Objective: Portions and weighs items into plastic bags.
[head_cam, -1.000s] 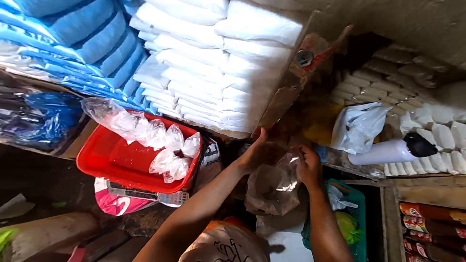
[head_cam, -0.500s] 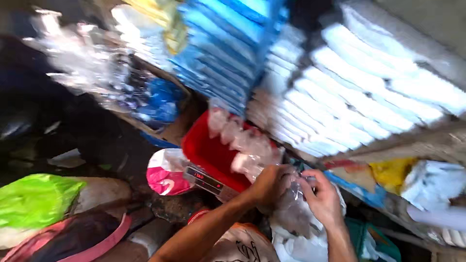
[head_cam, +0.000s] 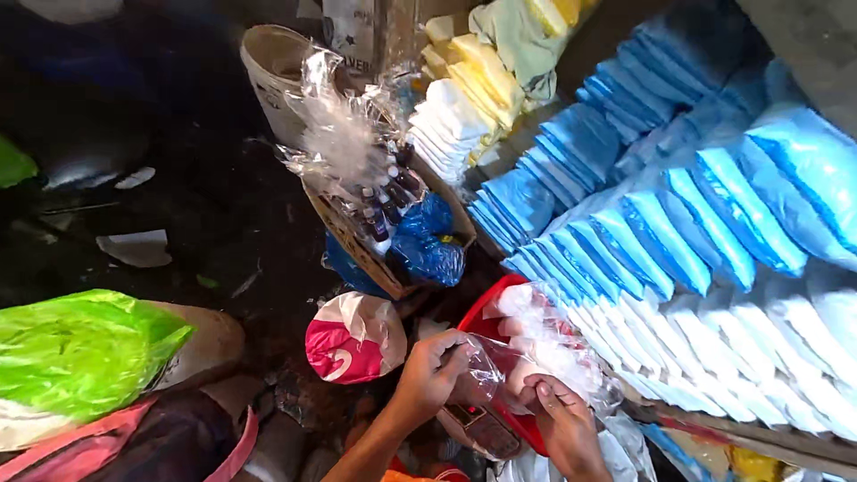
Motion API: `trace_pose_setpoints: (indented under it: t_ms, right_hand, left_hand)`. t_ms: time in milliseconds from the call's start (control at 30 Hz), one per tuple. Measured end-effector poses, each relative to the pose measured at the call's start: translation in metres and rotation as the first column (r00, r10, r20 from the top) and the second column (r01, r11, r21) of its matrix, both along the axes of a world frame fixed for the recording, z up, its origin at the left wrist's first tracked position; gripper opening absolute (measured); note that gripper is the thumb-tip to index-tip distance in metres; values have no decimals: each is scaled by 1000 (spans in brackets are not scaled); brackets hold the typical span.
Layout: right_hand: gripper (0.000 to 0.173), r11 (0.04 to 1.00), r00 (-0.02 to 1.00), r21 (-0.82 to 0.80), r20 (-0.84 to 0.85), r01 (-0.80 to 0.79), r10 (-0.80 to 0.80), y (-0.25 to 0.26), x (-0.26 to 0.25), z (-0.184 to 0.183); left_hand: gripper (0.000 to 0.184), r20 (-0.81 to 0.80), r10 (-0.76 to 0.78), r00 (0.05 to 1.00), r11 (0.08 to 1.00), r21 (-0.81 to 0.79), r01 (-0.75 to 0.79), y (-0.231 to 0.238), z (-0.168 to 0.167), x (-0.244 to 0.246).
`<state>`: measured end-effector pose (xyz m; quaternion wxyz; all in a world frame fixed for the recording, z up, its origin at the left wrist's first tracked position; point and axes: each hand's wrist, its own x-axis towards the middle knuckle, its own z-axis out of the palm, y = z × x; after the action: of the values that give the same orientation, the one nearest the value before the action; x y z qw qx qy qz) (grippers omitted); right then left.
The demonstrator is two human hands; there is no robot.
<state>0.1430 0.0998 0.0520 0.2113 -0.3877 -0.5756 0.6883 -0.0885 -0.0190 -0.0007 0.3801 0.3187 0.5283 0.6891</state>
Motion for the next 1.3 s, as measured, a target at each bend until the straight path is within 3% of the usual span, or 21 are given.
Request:
trace_pose_setpoints:
  t_ms: [100,200,500,667,767,867,1000,1133,1300]
  right_hand:
    - [17,994,994,19,25,107,-107,-6,-27,-6]
    - [16,985,992,128,45,114,-121,-6,-47,-4]
    - [29,937,982,327,99,120,-160,-5,-55,19]
    - [32,924,950,222,-70,311,-303,-3,-36,26]
    - [16,936,964,229,-77,267,-256,0,-13,32]
    - [15,919,968,310,-5,241,-252,-10,6,29]
    - [25,903,956,377,120,207,-269,-45,37,0]
    - [33,900,904,194,104,390,-415,-86,52,-30]
    - [14,896,904,160,43,414,-425,-94,82,-23]
  left_hand:
    - [16,21,15,1000,1000,15,-16,-8,-7,-16]
    - [17,15,9,1000,1000,23,-9,-9,-8,-28]
    - [15,64,-62,996,998,29,60,9,13,-35]
    - [15,83,-128,988,988,95,120,24,25,-16]
    - [15,71,-134,988,984,131,124,31,28,-7]
    - [15,10,-191,982,974,130,188,26,27,-5]
    - [13,-26,-349,937,934,75,350,3,4,5]
    - [12,67,-447,892,891,-57,451,-14,-23,26]
    - [17,111,-626,772,770,-66,634,-16,-40,28]
